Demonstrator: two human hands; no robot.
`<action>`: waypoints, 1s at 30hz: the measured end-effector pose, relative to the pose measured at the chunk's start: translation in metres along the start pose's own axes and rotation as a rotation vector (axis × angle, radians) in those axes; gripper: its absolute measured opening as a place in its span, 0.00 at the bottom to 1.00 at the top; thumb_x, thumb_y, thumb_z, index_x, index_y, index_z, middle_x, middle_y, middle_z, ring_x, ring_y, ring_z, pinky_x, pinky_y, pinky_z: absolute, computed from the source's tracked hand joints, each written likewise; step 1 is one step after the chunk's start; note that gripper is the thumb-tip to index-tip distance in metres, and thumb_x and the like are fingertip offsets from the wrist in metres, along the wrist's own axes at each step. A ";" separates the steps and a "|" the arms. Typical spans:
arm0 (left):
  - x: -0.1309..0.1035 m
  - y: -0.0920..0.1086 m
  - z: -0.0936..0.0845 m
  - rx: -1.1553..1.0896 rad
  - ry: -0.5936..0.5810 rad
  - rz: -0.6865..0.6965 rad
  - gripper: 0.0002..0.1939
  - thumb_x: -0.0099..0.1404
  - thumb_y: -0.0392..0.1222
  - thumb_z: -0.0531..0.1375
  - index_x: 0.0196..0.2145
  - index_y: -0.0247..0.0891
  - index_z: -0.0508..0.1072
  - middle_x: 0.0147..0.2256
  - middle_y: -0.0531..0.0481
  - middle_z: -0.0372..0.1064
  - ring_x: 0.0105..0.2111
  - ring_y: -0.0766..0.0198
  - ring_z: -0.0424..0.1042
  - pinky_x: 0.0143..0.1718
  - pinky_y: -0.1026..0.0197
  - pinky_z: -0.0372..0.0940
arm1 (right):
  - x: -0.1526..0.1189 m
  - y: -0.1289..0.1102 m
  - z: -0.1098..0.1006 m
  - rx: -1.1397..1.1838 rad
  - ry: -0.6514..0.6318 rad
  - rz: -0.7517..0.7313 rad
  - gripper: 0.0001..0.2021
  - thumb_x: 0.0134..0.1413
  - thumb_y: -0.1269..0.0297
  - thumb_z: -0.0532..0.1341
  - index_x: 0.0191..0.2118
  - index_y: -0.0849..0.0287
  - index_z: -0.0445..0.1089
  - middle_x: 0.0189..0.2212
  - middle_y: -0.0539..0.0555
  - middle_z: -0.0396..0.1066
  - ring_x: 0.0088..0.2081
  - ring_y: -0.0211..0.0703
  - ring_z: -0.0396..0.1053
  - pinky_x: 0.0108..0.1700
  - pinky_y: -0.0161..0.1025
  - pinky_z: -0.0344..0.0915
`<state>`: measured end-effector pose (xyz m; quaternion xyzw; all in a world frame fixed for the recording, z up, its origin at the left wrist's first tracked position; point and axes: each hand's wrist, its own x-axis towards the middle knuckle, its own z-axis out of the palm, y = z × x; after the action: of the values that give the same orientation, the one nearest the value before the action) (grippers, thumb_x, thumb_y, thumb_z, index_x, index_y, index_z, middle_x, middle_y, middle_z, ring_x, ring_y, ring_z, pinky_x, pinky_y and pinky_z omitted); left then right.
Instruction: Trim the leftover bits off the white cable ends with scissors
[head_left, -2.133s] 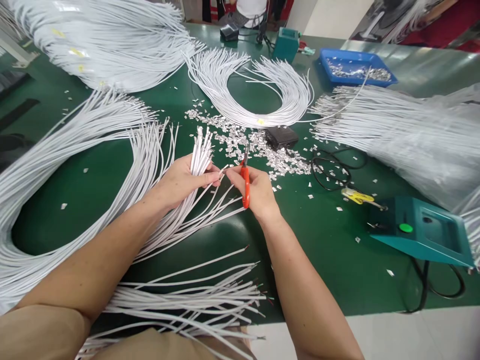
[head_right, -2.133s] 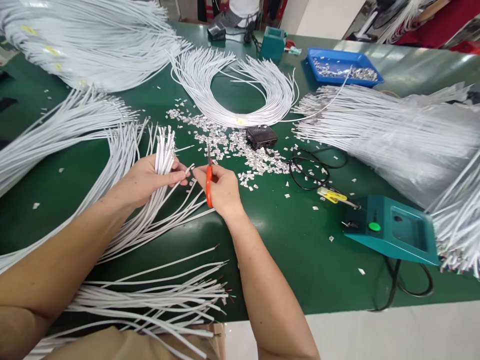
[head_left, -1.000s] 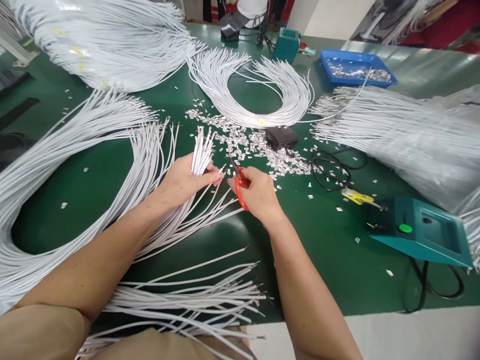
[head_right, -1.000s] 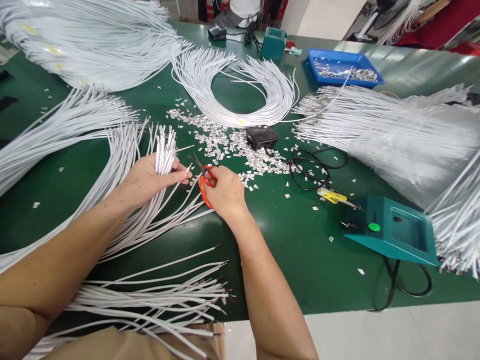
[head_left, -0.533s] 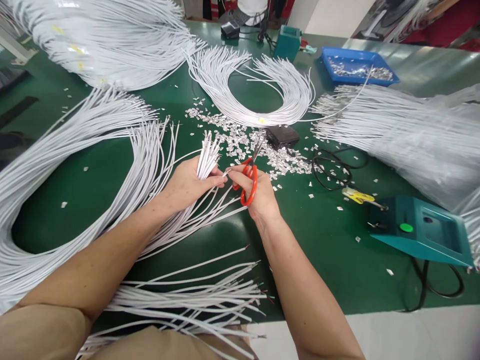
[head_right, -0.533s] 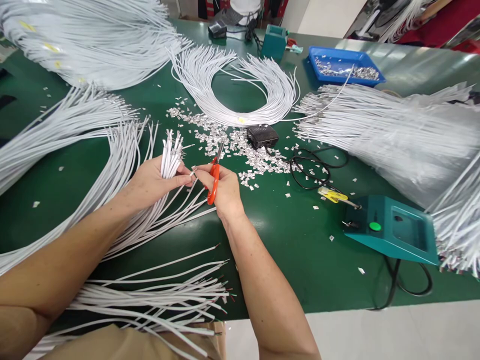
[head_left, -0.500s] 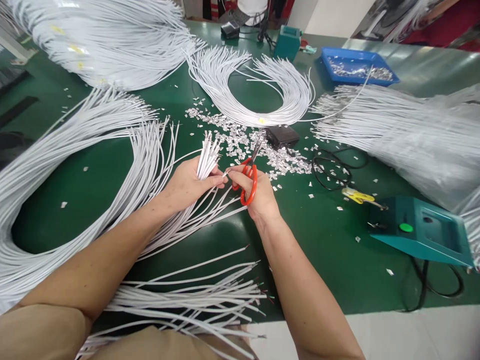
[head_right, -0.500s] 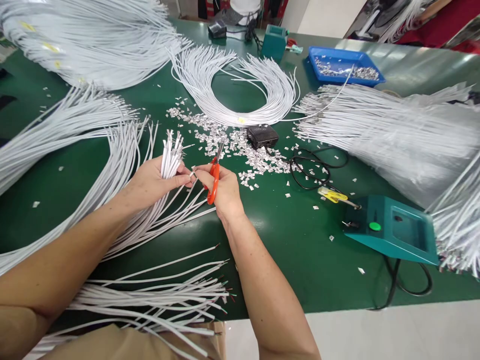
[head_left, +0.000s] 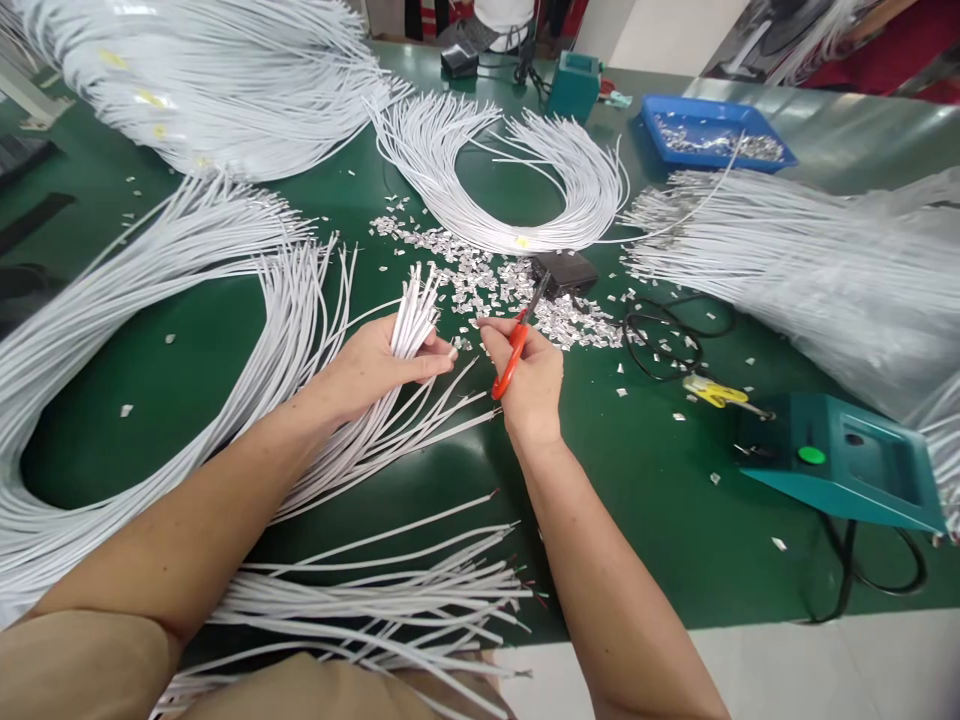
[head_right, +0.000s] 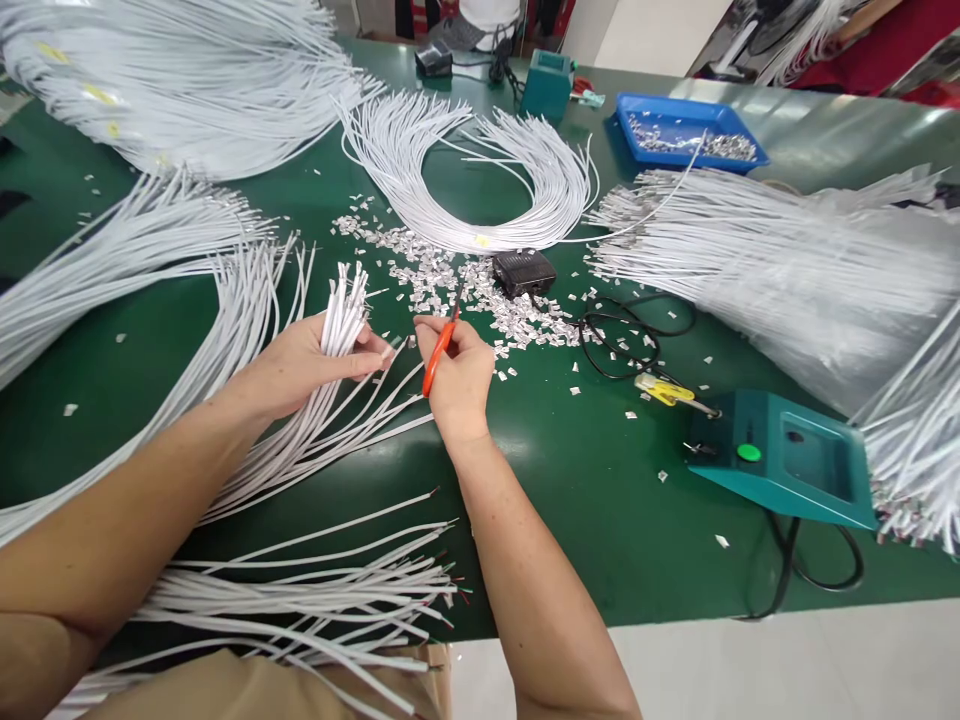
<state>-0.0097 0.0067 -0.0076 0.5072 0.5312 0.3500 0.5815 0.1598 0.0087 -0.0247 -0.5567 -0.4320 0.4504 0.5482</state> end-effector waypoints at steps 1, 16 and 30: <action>0.000 0.000 -0.001 -0.007 0.001 -0.012 0.19 0.52 0.47 0.70 0.39 0.37 0.74 0.39 0.47 0.76 0.38 0.58 0.75 0.40 0.56 0.69 | -0.001 -0.001 0.000 -0.023 0.000 -0.025 0.08 0.48 0.60 0.65 0.32 0.58 0.76 0.31 0.51 0.75 0.35 0.40 0.69 0.43 0.38 0.64; 0.001 0.004 0.000 0.039 0.071 -0.015 0.15 0.55 0.46 0.67 0.40 0.38 0.75 0.33 0.52 0.73 0.36 0.62 0.72 0.39 0.60 0.64 | 0.001 0.002 0.004 0.077 -0.201 0.145 0.10 0.43 0.59 0.66 0.31 0.59 0.79 0.22 0.47 0.70 0.25 0.34 0.61 0.32 0.35 0.60; 0.001 0.004 -0.002 0.035 0.089 0.018 0.14 0.51 0.45 0.70 0.28 0.36 0.70 0.28 0.54 0.71 0.31 0.65 0.70 0.37 0.61 0.63 | -0.001 -0.003 0.003 0.146 -0.278 0.211 0.07 0.40 0.61 0.70 0.27 0.59 0.77 0.21 0.46 0.68 0.26 0.33 0.62 0.33 0.35 0.61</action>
<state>-0.0111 0.0091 -0.0042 0.5061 0.5577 0.3681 0.5452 0.1566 0.0084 -0.0215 -0.4902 -0.4088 0.6081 0.4720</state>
